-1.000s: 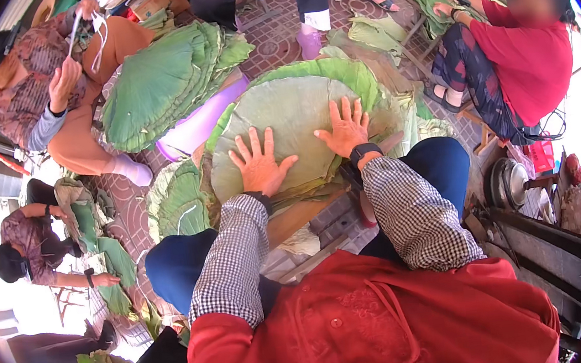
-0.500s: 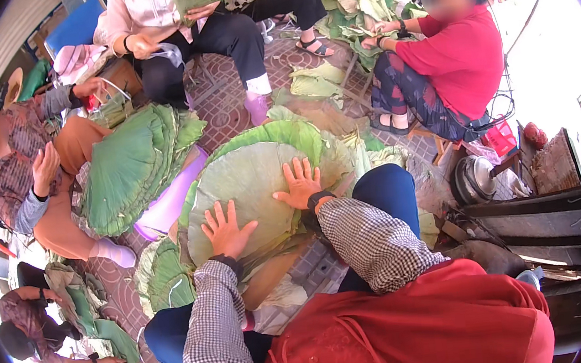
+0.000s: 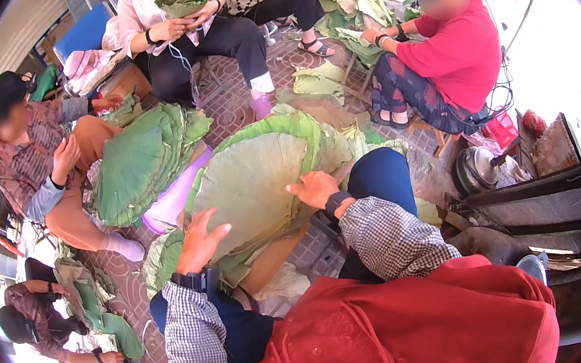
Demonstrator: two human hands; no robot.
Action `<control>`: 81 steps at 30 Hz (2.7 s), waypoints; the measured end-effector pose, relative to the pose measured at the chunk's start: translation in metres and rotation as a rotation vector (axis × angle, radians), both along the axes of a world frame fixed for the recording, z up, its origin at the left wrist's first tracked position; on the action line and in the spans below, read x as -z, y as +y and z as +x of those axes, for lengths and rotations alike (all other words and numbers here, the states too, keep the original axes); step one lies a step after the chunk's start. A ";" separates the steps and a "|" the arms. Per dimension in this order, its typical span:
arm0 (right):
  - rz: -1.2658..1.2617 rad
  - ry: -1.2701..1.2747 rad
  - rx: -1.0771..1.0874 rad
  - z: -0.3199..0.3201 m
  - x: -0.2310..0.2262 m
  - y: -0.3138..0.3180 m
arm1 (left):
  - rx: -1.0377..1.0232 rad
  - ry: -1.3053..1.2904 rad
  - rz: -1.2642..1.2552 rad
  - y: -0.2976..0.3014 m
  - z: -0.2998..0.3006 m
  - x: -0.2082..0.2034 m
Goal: Stacking, folding, and tying large green lotus leaves into bundles.
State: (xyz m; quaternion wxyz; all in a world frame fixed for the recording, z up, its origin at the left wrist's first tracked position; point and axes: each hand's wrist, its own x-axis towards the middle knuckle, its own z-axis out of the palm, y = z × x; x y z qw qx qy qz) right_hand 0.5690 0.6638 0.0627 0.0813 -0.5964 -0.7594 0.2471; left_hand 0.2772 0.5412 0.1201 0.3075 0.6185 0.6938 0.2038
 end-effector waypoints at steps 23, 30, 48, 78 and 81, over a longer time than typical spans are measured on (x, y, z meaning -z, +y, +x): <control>-0.841 0.727 0.228 0.029 0.150 0.038 | 0.166 0.208 -0.052 0.015 0.041 0.040; -0.956 0.940 0.153 0.014 0.114 0.019 | 0.291 0.366 -0.035 0.024 0.086 0.073; -0.621 0.498 0.287 -0.026 0.099 0.020 | 0.323 0.472 0.032 0.018 0.092 0.088; -0.457 0.568 0.271 -0.007 0.066 0.021 | -0.006 0.436 0.247 0.028 0.076 0.074; -0.483 0.575 0.224 -0.003 0.069 0.029 | 0.057 0.417 0.001 0.031 0.078 0.087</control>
